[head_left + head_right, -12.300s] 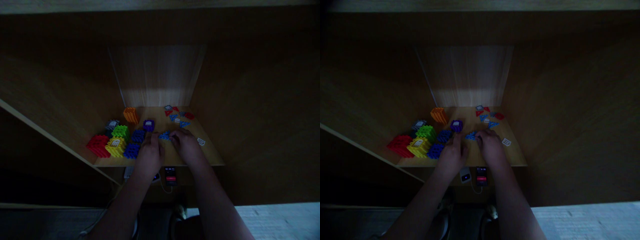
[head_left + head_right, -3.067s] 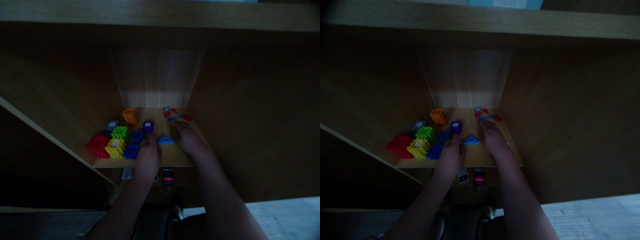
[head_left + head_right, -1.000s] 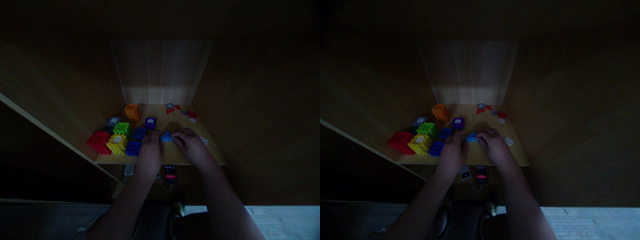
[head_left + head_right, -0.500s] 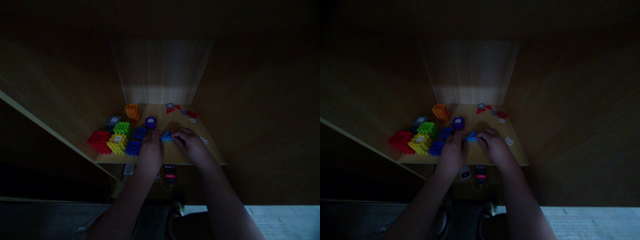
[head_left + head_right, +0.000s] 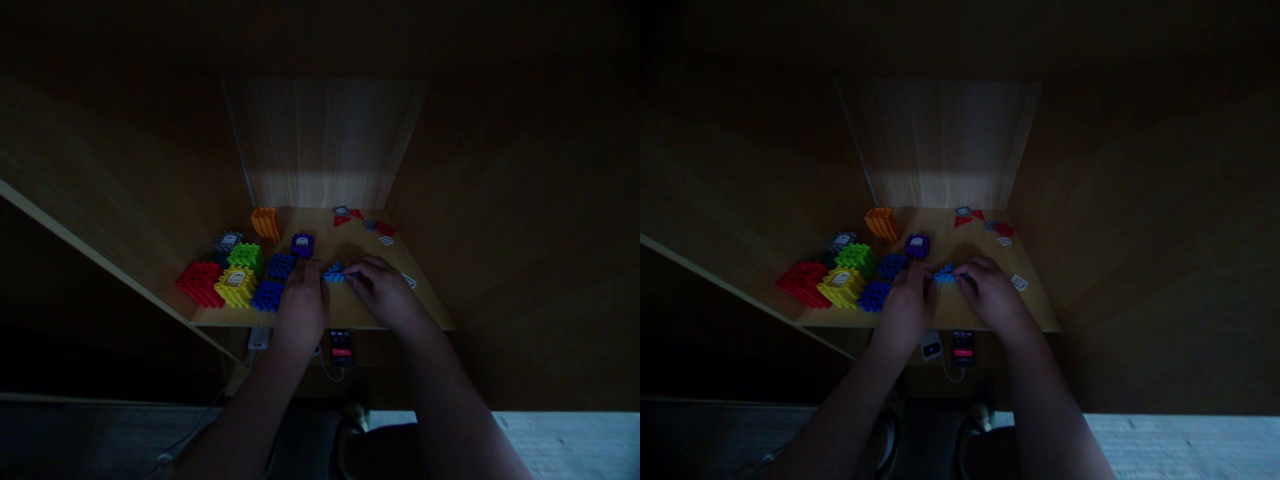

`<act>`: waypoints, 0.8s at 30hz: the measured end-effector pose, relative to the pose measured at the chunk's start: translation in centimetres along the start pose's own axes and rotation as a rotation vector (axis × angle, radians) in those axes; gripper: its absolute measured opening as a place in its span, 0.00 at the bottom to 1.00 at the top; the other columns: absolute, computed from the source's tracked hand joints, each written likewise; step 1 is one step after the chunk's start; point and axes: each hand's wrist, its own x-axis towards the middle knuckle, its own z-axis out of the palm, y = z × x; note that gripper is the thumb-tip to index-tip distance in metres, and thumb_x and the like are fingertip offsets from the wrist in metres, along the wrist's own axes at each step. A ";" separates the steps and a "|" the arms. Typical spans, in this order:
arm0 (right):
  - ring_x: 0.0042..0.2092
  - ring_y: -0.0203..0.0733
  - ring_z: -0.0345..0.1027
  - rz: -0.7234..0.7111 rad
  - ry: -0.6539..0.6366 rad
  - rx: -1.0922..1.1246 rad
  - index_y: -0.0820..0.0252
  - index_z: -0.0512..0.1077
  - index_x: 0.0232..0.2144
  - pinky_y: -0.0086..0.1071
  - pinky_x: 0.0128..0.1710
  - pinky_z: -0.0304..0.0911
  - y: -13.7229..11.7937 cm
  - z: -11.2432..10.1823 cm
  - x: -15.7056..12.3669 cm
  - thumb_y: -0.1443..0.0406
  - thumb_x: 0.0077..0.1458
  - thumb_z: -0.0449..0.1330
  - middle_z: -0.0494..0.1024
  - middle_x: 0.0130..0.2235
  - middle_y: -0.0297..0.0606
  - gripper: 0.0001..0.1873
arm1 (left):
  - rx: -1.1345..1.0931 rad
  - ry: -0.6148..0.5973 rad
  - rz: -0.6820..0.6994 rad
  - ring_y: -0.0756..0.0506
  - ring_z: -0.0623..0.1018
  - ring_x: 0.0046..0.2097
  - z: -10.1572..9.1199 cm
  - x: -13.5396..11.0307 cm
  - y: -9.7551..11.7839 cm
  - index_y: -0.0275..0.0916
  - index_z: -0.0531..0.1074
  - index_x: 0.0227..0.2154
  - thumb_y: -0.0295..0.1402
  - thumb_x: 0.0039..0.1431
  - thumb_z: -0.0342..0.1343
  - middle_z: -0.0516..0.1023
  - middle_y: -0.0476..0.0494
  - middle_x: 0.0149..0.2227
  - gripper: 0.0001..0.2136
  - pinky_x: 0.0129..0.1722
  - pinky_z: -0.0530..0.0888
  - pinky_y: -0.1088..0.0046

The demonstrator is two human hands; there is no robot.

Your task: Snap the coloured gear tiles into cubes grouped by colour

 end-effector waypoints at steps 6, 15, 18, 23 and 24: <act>0.50 0.49 0.76 0.014 0.002 -0.017 0.52 0.79 0.45 0.44 0.53 0.72 0.1 0.0 -0.1 0.69 0.69 0.61 0.83 0.45 0.40 0.08 | -0.009 0.006 -0.005 0.38 0.83 0.51 0.0 0.0 0.0 0.41 0.71 0.55 0.21 0.69 0.55 0.82 0.40 0.46 0.15 0.52 0.81 0.59; 0.49 0.49 0.76 0.001 0.001 -0.011 0.51 0.78 0.45 0.44 0.53 0.73 0.0 0.0 0.0 0.68 0.69 0.61 0.82 0.45 0.40 0.08 | 0.015 0.014 -0.003 0.37 0.83 0.51 0.1 -0.1 0.1 0.41 0.71 0.54 0.21 0.69 0.56 0.82 0.39 0.46 0.14 0.51 0.82 0.59; 0.50 0.49 0.77 0.015 0.012 -0.010 0.51 0.78 0.46 0.45 0.53 0.73 -0.1 0.0 -0.2 0.67 0.69 0.62 0.82 0.46 0.40 0.07 | 0.011 0.011 -0.001 0.37 0.83 0.51 0.0 0.0 0.1 0.41 0.71 0.54 0.21 0.68 0.56 0.82 0.40 0.45 0.15 0.51 0.82 0.59; 0.56 0.56 0.75 0.078 0.033 -0.092 0.53 0.75 0.54 0.50 0.57 0.72 0.1 0.3 -0.7 0.62 0.63 0.69 0.83 0.52 0.44 0.18 | 0.026 0.003 -0.002 0.38 0.83 0.48 -0.1 0.1 0.2 0.41 0.71 0.54 0.20 0.68 0.56 0.82 0.40 0.44 0.15 0.48 0.81 0.60; 0.56 0.57 0.75 0.092 0.035 -0.099 0.53 0.74 0.55 0.50 0.57 0.72 0.2 0.4 -0.8 0.62 0.63 0.70 0.83 0.51 0.44 0.20 | 0.030 0.007 0.001 0.37 0.83 0.48 -0.1 0.1 0.2 0.40 0.71 0.54 0.20 0.68 0.56 0.82 0.40 0.45 0.15 0.48 0.81 0.60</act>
